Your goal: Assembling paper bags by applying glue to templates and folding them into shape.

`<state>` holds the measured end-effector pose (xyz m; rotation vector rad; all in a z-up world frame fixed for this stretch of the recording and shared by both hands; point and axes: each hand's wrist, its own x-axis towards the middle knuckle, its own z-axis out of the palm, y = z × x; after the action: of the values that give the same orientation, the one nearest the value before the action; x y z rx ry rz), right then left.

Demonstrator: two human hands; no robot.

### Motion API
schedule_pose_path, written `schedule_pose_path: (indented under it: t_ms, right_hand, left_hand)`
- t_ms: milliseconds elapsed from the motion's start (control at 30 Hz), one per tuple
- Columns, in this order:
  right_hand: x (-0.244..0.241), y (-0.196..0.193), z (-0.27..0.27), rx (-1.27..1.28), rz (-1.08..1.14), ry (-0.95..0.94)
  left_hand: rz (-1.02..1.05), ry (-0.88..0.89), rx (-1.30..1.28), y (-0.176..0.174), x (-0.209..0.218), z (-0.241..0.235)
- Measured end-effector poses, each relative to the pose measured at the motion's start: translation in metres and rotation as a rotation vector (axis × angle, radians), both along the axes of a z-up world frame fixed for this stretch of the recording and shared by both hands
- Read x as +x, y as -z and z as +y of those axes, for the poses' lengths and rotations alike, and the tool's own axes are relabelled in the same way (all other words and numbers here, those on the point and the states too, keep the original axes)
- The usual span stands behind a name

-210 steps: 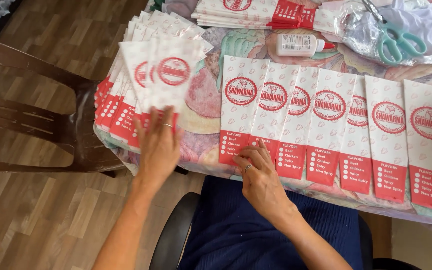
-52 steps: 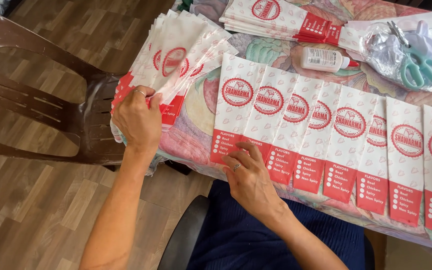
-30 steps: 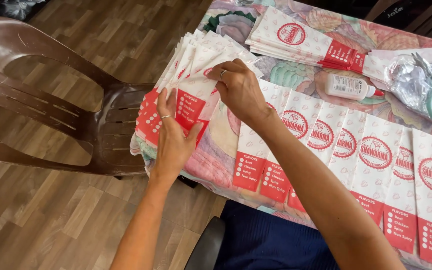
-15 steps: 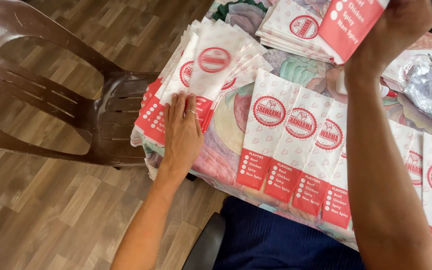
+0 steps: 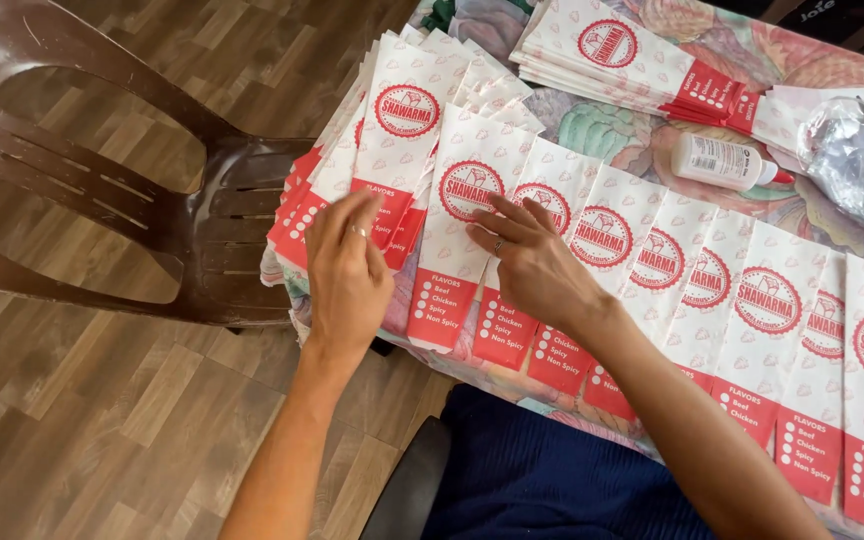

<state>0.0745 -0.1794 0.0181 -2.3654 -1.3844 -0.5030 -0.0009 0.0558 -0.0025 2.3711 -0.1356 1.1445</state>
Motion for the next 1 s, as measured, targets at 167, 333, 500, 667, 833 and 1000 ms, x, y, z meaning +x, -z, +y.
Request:
schedule_pose_path:
  t_ms: [167, 333, 500, 667, 833, 1000]
  right_hand:
    - [0.004, -0.034, -0.011, -0.042, 0.083, 0.022]
    - [-0.017, -0.046, -0.027, -0.072, 0.094, -0.04]
    - [-0.051, -0.034, -0.031, 0.065, 0.147, -0.061]
    - [-0.09, -0.006, -0.009, 0.325, 0.161, -0.075]
    - [-0.109, 0.014, 0.016, 0.412, 0.099, -0.054]
    - [-0.113, 0.016, 0.022, 0.392, 0.032, 0.022]
  left_hand:
    - [0.127, 0.344, -0.029, -0.001, -0.038, -0.017]
    - [0.278, 0.443, 0.042, 0.019, -0.043, -0.021]
    - [0.32, 0.481, -0.032, 0.015, -0.041, -0.024]
    - [0.125, 0.511, -0.156, 0.001, -0.058, -0.023]
    - [0.196, 0.584, -0.161, 0.001, -0.066, -0.009]
    - [0.168, 0.599, -0.198, 0.002, -0.065, -0.01]
